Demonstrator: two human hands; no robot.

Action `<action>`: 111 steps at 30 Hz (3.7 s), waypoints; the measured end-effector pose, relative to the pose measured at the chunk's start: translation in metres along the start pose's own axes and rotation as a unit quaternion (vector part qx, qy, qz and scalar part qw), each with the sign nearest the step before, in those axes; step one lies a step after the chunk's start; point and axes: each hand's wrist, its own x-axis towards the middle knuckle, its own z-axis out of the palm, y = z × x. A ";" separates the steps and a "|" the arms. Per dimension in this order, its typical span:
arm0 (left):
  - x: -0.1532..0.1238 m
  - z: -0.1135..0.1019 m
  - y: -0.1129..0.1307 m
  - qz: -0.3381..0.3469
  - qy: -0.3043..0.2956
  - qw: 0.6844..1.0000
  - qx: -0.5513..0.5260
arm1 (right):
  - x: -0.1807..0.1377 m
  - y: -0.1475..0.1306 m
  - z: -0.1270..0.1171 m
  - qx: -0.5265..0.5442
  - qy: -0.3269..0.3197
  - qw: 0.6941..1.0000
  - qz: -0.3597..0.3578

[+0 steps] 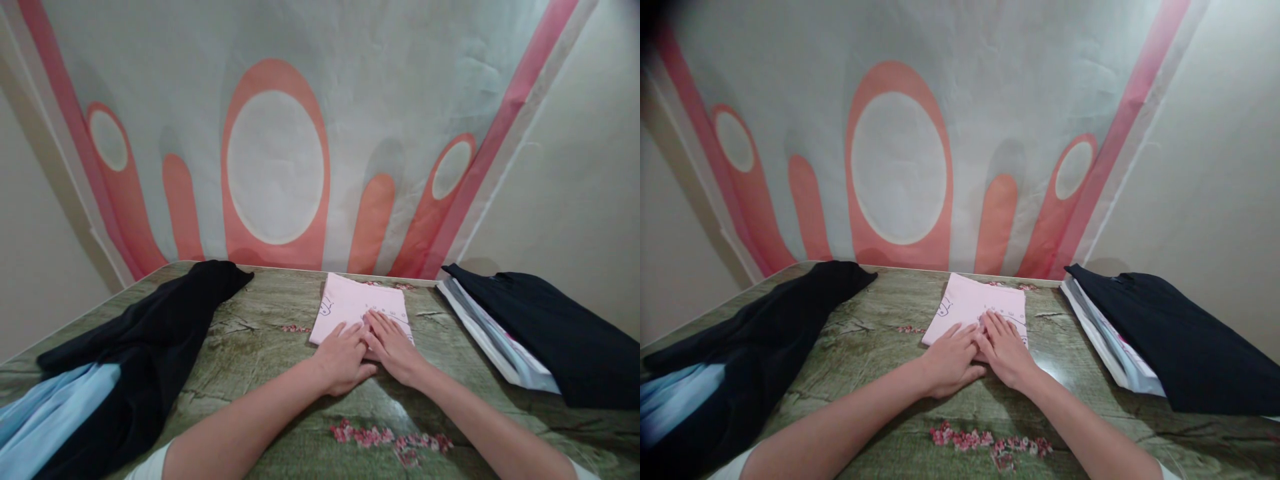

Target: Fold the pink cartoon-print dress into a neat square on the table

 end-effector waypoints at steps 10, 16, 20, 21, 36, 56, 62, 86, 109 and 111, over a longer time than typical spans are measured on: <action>-0.041 -0.008 -0.052 -0.101 -0.017 0.995 0.011 | 0.002 0.007 -0.007 -0.052 -0.026 0.998 -0.021; -0.041 -0.008 -0.035 -0.121 0.005 0.992 0.040 | 0.013 0.029 -0.013 -0.068 -0.015 0.995 -0.076; -0.039 -0.015 -0.006 -0.111 0.004 0.993 0.034 | 0.017 0.050 -0.011 -0.130 0.101 0.986 0.008; -0.039 -0.018 0.000 -0.089 0.004 0.996 0.023 | 0.017 0.053 -0.010 -0.137 0.127 0.982 0.026; -0.035 -0.030 -0.088 -0.077 0.168 0.982 -0.030 | -0.017 -0.041 -0.004 0.045 0.048 0.986 -0.156; -0.031 -0.007 -0.138 -0.115 0.061 0.990 -0.054 | -0.018 -0.036 -0.012 -0.007 -0.060 0.979 -0.195; -0.040 -0.021 -0.130 -0.076 0.062 0.995 0.006 | -0.019 -0.038 -0.019 -0.022 -0.085 0.974 -0.208; -0.024 0.007 -0.075 -0.275 0.032 0.958 0.081 | -0.031 -0.069 -0.018 -0.029 -0.104 0.982 -0.155; 0.001 -0.006 -0.096 -0.055 -0.041 0.998 0.007 | 0.030 0.017 -0.006 -0.055 -0.044 0.997 -0.018; 0.007 -0.009 -0.103 -0.038 -0.054 0.998 0.007 | 0.032 0.022 -0.007 -0.071 -0.036 0.997 0.011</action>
